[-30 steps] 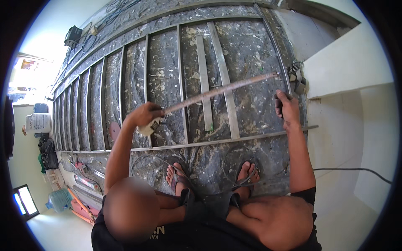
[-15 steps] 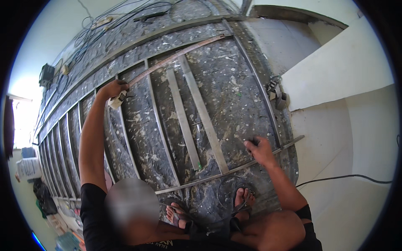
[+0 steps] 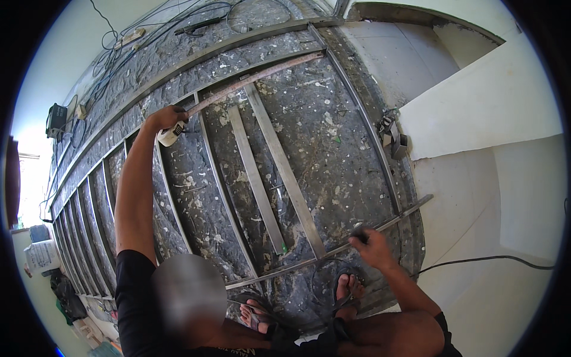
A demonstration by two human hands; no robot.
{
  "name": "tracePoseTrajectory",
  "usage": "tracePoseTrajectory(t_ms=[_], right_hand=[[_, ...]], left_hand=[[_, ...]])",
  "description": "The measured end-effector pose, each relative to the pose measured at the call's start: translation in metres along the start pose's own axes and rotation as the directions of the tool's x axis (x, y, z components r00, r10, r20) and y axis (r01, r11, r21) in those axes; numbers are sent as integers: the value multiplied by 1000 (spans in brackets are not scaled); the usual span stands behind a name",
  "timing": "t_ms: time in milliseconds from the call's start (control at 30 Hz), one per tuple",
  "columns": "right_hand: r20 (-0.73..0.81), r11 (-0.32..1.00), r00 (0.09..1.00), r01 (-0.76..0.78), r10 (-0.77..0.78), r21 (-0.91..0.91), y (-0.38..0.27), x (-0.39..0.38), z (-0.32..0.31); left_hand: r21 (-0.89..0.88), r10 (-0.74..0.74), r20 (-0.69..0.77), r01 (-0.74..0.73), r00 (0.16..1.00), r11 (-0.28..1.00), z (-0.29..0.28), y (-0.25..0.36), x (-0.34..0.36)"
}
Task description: Welding and measuring metal bars to assemble a large metal frame.
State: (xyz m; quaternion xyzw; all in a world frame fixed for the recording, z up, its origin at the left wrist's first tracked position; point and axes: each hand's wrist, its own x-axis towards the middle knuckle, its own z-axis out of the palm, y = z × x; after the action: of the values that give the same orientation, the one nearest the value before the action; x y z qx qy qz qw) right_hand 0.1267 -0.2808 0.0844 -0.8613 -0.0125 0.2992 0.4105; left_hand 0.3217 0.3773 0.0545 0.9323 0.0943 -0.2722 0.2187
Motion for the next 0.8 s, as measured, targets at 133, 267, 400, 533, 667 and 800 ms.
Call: tracePoseTrajectory(t_ms=[133,267,400,533,667,800], right_hand=[[52,999,998,36,-36,-12,-11,1,17],[46,999,999,31,-29,-41,-20,-3,20],[42,1000,999,19,-18,-21,-5,-9,13],[17,1000,1000,-1,1,1,-3,-14,7],[7,1000,1000,6,-6,-26,2,-16,2],[-29,1000,1000,12,-13,-22,13,-23,-4]], left_hand=[[17,22,-62,-21,998,1000,-3,7,9],[61,-48,-18,49,999,997,-9,16,18],[94,-88,-108,99,990,991,-5,5,28],[49,-91,-67,94,994,994,-12,-9,35],[67,-76,-79,82,994,994,-15,-11,35],[64,-125,-76,130,989,989,-9,9,37]])
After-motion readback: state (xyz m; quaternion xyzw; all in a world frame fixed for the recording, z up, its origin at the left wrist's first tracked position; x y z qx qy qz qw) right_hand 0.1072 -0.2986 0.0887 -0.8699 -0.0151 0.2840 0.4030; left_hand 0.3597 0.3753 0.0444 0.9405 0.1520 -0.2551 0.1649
